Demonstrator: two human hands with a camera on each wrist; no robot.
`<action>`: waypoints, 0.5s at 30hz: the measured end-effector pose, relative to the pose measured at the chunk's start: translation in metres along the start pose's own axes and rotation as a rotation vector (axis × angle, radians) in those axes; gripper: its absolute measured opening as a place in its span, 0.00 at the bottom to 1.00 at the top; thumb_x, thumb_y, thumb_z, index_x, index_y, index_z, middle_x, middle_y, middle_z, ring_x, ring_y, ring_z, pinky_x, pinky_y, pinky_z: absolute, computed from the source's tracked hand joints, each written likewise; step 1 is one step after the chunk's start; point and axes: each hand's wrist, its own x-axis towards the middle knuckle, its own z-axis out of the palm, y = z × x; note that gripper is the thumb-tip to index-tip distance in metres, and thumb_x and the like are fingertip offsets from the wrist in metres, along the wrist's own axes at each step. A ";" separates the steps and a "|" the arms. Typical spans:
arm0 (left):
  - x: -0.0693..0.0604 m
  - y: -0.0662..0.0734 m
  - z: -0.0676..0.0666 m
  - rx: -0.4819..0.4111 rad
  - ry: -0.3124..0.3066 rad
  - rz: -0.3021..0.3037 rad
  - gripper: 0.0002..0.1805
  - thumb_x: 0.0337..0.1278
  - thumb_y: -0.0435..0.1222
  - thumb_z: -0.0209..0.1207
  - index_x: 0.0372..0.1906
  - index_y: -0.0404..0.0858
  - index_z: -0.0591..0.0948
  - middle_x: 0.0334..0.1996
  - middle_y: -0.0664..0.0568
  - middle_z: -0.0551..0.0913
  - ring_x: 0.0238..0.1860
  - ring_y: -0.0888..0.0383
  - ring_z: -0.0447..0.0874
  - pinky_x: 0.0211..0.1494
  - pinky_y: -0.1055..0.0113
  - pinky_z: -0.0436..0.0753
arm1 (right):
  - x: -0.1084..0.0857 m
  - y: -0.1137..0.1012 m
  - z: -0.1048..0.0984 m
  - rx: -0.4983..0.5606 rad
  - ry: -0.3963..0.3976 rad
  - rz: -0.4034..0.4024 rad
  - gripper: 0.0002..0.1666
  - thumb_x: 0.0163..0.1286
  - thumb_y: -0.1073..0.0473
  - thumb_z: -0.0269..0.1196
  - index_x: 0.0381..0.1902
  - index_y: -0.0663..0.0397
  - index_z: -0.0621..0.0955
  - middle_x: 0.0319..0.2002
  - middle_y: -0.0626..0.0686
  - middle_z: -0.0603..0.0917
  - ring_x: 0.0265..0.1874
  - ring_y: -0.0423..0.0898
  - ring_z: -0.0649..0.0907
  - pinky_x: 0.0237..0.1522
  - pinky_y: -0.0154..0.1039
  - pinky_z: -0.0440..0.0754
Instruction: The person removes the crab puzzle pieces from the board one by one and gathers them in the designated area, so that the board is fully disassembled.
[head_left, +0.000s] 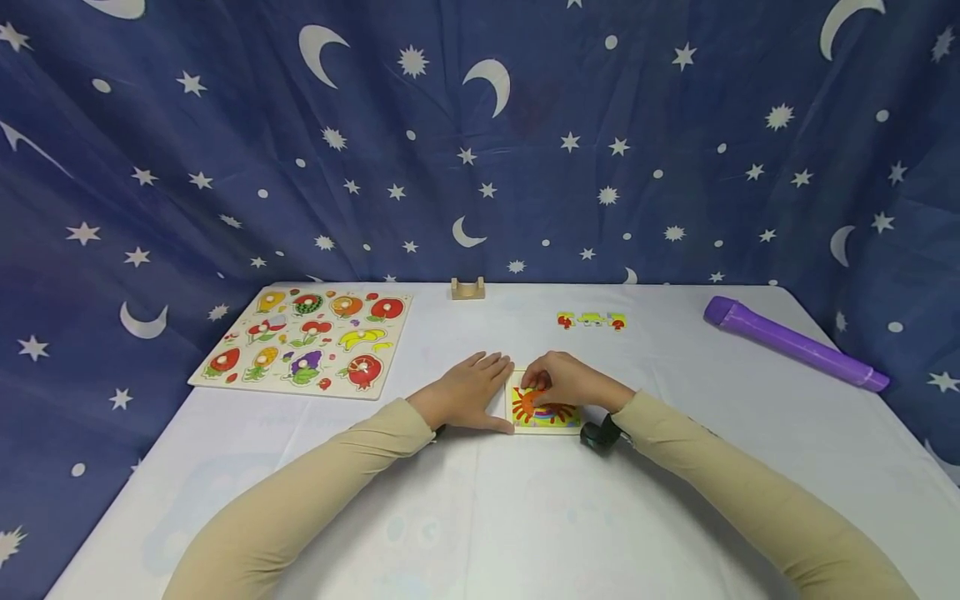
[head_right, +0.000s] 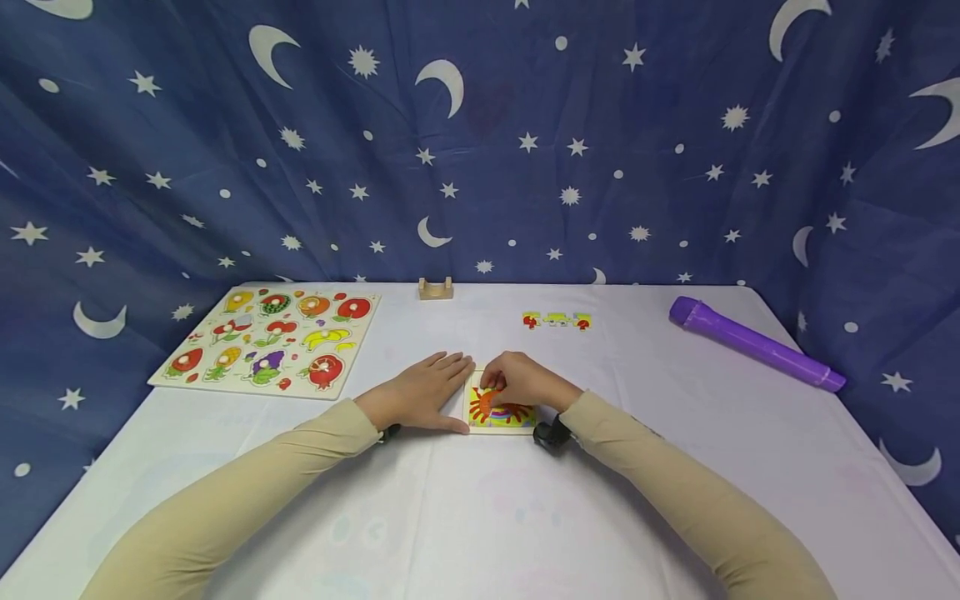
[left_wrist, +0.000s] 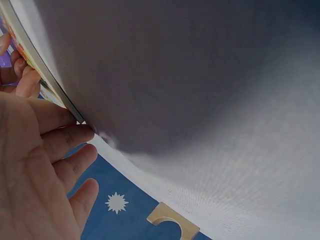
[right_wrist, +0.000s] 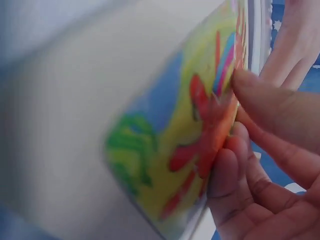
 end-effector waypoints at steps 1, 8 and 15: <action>0.000 0.000 0.000 0.002 -0.003 0.000 0.55 0.51 0.71 0.46 0.73 0.36 0.53 0.74 0.47 0.53 0.75 0.52 0.49 0.78 0.58 0.49 | 0.000 0.000 0.000 -0.004 -0.002 -0.003 0.14 0.53 0.62 0.71 0.39 0.59 0.84 0.30 0.49 0.84 0.27 0.38 0.75 0.34 0.26 0.76; 0.000 -0.001 0.000 -0.003 0.000 0.002 0.55 0.51 0.71 0.46 0.73 0.36 0.53 0.74 0.47 0.54 0.75 0.52 0.50 0.78 0.58 0.49 | 0.001 -0.003 -0.001 -0.024 -0.010 0.018 0.14 0.51 0.61 0.73 0.36 0.58 0.83 0.28 0.49 0.81 0.27 0.40 0.74 0.32 0.28 0.74; 0.000 0.000 0.000 -0.008 0.003 0.002 0.55 0.51 0.71 0.46 0.73 0.37 0.53 0.74 0.47 0.54 0.75 0.52 0.50 0.77 0.58 0.50 | 0.002 -0.007 0.000 -0.027 -0.013 0.049 0.14 0.50 0.61 0.73 0.35 0.56 0.82 0.28 0.49 0.80 0.28 0.41 0.73 0.33 0.29 0.74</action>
